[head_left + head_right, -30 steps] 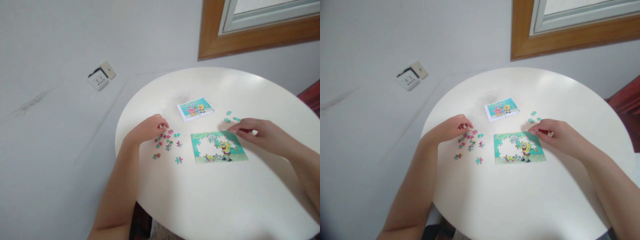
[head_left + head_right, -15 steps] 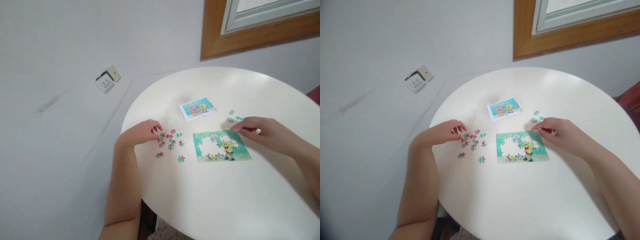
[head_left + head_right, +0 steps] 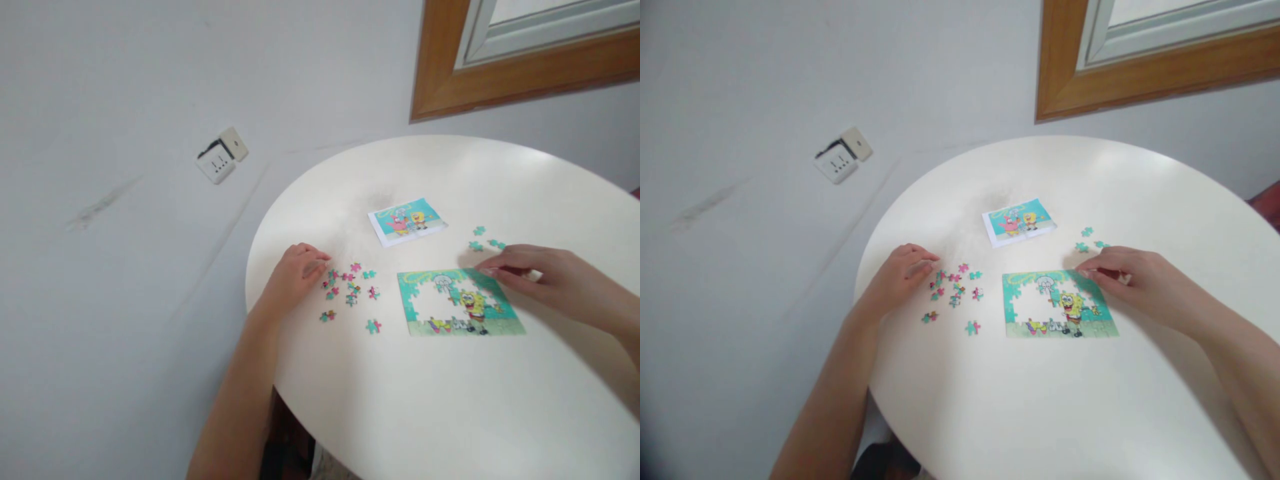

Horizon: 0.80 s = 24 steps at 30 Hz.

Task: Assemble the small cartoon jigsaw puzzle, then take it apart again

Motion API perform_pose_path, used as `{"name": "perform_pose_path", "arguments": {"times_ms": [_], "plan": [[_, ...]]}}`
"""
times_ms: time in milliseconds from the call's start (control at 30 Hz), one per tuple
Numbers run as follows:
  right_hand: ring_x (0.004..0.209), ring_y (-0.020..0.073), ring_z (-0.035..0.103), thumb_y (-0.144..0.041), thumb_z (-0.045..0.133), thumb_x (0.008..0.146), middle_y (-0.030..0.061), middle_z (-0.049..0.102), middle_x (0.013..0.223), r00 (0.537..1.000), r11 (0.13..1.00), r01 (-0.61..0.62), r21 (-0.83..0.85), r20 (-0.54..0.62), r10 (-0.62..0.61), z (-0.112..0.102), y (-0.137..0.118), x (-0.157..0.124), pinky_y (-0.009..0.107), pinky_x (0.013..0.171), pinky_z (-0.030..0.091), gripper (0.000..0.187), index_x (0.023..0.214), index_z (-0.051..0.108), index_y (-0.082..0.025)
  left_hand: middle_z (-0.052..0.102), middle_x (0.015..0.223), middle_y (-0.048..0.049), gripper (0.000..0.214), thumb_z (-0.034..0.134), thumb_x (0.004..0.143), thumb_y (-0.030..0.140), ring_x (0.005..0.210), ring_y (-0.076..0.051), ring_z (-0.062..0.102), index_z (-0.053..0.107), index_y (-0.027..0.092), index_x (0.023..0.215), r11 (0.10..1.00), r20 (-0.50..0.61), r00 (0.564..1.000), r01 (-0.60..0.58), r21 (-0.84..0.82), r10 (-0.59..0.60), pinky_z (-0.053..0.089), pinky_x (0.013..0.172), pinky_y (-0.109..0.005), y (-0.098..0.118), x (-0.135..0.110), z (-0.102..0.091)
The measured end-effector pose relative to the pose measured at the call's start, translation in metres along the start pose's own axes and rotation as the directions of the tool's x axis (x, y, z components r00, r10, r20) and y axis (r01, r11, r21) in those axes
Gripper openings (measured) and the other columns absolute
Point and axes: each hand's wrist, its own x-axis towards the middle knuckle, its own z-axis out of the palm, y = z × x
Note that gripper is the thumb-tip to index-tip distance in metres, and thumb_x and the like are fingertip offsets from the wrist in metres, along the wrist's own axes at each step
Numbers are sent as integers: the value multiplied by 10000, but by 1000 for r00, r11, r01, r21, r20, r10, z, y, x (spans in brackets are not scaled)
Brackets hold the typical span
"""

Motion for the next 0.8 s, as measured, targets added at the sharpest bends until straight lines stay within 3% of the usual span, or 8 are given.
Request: {"name": "perform_pose_path", "arguments": {"times_ms": [333, 800], "plan": [[748, 194, 636, -482, 522, 876, 60, 717, 936, 999, 1000, -26, 13, -26, 27, -1, -3, 1, 305, 623, 479, 318, 942, 718, -240, 611, 899, -52, 242, 491, 940, 307, 929, -200, 546, 693, 175, 953, 999, -154, 987, -51, -12, 48, 434, 887, -340, 0, 5, 8], [760, 201, 640, -483, 538, 862, 59, 725, 946, 999, 1000, -11, 13, -45, 12, -4, -1, 1, 304, 619, 478, 306, 931, 717, -245, 634, 904, -48, 205, 515, 911, 351, 911, -217, 558, 644, 198, 871, 1000, 31, 999, -14, 5, 14, 425, 873, -362, -5, -2, 2]]}}
